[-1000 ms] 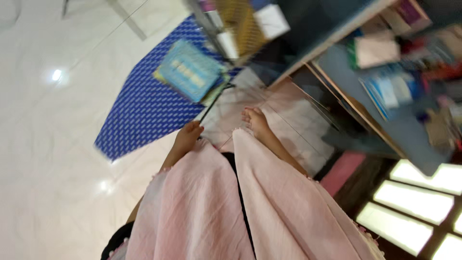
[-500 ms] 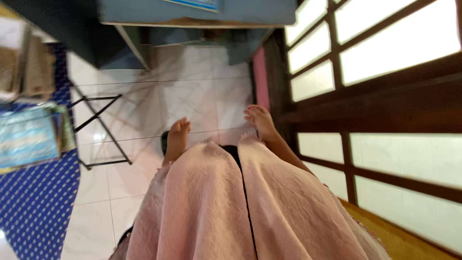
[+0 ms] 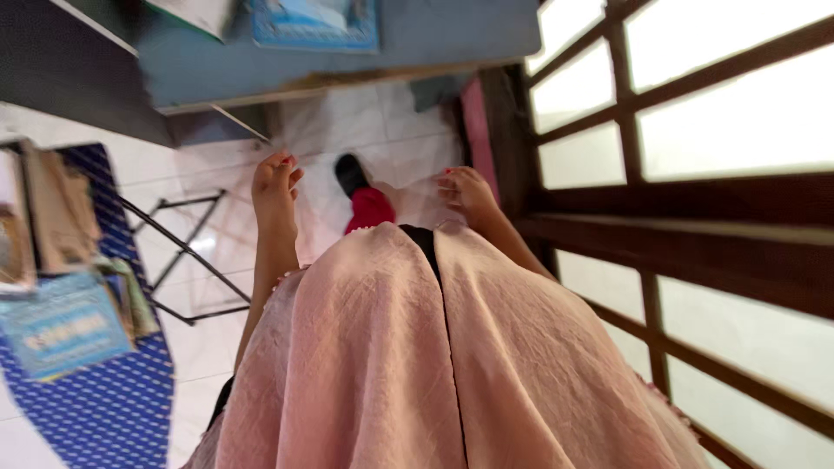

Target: The person organizes various items including books, boxes, and product packaging by picking them up from a stool and placing them onto a shelf.

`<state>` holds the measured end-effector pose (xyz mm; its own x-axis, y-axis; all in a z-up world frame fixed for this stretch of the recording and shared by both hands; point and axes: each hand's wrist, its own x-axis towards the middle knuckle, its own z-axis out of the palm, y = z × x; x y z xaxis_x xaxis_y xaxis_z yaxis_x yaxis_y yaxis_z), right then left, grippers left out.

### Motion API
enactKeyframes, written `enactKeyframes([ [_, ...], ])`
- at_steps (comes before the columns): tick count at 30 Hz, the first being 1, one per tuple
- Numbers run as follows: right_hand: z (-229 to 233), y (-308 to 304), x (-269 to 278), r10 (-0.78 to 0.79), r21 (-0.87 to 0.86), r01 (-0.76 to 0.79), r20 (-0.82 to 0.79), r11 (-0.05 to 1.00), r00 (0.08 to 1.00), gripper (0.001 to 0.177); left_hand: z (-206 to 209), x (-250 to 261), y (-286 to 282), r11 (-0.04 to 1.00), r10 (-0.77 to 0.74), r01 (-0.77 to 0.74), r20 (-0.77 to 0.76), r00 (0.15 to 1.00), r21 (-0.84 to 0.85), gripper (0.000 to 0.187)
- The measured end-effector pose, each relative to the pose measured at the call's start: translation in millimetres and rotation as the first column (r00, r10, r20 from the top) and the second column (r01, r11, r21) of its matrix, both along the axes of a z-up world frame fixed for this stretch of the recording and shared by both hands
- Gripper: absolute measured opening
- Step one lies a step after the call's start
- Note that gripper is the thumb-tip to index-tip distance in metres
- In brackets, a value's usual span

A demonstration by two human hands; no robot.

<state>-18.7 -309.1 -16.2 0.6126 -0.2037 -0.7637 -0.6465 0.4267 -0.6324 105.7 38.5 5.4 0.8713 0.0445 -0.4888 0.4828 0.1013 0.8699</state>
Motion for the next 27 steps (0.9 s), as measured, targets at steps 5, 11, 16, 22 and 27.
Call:
enactKeyframes([
  [5, -59.9, -15.2, 164.2, 0.007, 0.050, -0.032, 0.430, 0.998, 0.903, 0.021, -7.1, 132.0, 35.9, 0.994, 0.111, -0.110, -0.067, 0.992, 0.019, 0.025],
  [11, 1.5, 17.4, 267.2, 0.516, -0.554, -0.229, 0.443, 0.800, 0.733, 0.035, -86.0, 223.7, 32.8, 0.996, 0.093, -0.093, -0.030, 0.995, -0.010, 0.030],
  [16, 66.5, 31.9, 330.4, 0.939, -0.929, -0.271, 0.167, 0.252, 0.302, 0.058, -151.5, 256.8, -33.5, 0.993, 0.047, -0.049, 0.023, 0.999, 0.111, 0.037],
  [22, 44.6, 0.3, 388.3, 0.996, -0.996, -0.042, -0.083, -0.083, -0.018, 0.072, -89.9, 245.6, -82.2, 0.924, 0.355, -0.381, -0.319, 0.879, -0.020, 0.023],
  [27, 28.0, -44.9, 404.7, 0.989, -0.986, -0.150, -0.056, -0.077, -0.139, 0.068, -87.3, 245.0, -134.7, 0.939, 0.243, -0.235, -0.001, 0.970, 0.249, 0.023],
])
